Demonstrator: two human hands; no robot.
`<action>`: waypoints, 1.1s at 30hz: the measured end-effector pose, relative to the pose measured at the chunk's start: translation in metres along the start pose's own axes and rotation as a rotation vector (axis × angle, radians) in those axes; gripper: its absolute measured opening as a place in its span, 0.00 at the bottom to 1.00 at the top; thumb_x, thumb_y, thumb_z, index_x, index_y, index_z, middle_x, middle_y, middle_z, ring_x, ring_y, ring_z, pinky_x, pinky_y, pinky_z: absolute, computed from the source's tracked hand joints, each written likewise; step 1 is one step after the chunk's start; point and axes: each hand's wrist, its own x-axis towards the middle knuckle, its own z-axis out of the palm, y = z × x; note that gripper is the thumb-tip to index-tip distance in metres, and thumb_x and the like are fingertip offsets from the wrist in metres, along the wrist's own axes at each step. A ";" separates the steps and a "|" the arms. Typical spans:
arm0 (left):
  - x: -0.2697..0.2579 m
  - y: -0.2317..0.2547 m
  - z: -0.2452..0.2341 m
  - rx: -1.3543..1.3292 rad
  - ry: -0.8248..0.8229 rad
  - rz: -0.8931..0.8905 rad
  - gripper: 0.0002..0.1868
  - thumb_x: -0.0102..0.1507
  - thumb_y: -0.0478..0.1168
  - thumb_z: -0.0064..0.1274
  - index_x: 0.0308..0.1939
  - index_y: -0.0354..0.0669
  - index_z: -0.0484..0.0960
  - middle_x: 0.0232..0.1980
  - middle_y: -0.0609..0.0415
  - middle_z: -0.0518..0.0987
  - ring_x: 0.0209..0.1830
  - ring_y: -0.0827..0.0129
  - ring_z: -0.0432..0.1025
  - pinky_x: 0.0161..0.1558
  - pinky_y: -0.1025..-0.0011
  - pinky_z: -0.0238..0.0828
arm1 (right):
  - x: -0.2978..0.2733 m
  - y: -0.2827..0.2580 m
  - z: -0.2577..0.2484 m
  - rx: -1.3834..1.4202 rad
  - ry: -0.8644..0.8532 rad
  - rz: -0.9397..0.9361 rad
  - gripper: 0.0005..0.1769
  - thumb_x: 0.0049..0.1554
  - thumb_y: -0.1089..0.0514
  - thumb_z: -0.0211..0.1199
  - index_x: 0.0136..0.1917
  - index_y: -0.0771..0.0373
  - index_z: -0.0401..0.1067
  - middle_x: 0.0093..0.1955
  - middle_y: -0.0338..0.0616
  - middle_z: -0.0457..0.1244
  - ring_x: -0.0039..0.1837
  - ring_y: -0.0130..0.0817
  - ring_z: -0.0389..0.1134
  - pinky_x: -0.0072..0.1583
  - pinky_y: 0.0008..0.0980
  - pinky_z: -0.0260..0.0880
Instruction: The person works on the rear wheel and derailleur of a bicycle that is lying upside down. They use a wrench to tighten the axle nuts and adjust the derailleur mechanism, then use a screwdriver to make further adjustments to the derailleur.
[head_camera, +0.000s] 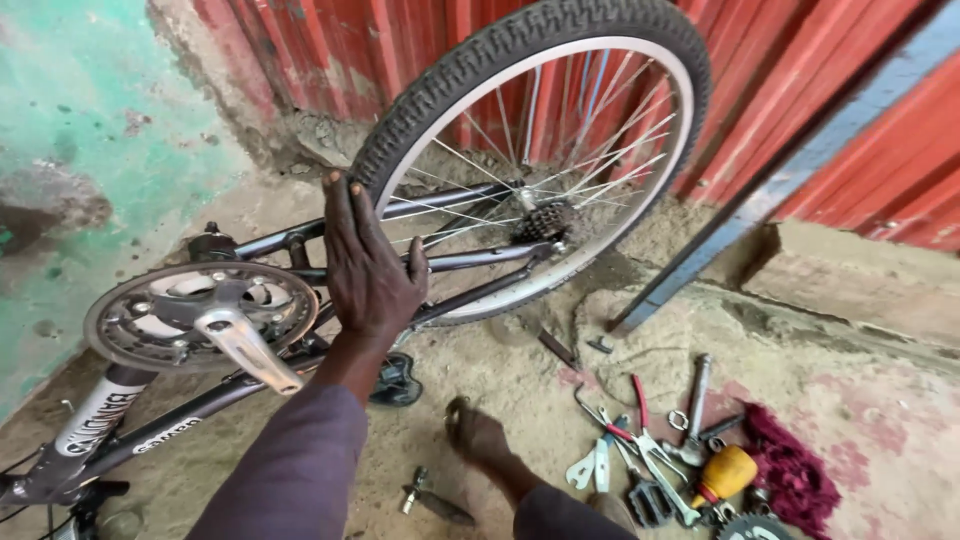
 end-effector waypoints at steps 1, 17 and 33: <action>0.001 0.002 -0.006 -0.005 0.007 0.004 0.52 0.68 0.53 0.58 0.78 0.27 0.41 0.80 0.27 0.45 0.82 0.35 0.47 0.81 0.49 0.53 | 0.004 0.008 -0.016 -0.003 0.009 0.000 0.16 0.64 0.45 0.49 0.60 0.52 0.62 0.39 0.52 0.70 0.38 0.55 0.71 0.40 0.49 0.70; 0.038 0.087 0.054 -0.197 -0.829 0.260 0.22 0.60 0.55 0.54 0.45 0.42 0.86 0.34 0.44 0.83 0.37 0.47 0.81 0.36 0.52 0.77 | 0.034 -0.071 -0.279 0.396 0.705 0.406 0.25 0.69 0.42 0.44 0.41 0.51 0.77 0.31 0.47 0.67 0.40 0.52 0.69 0.48 0.50 0.66; 0.079 0.094 0.010 -0.265 -1.159 0.150 0.26 0.68 0.55 0.46 0.46 0.33 0.86 0.42 0.33 0.84 0.48 0.39 0.79 0.49 0.48 0.77 | 0.061 -0.071 -0.294 1.335 0.968 0.134 0.32 0.71 0.40 0.42 0.34 0.63 0.66 0.22 0.37 0.48 0.21 0.28 0.53 0.26 0.27 0.59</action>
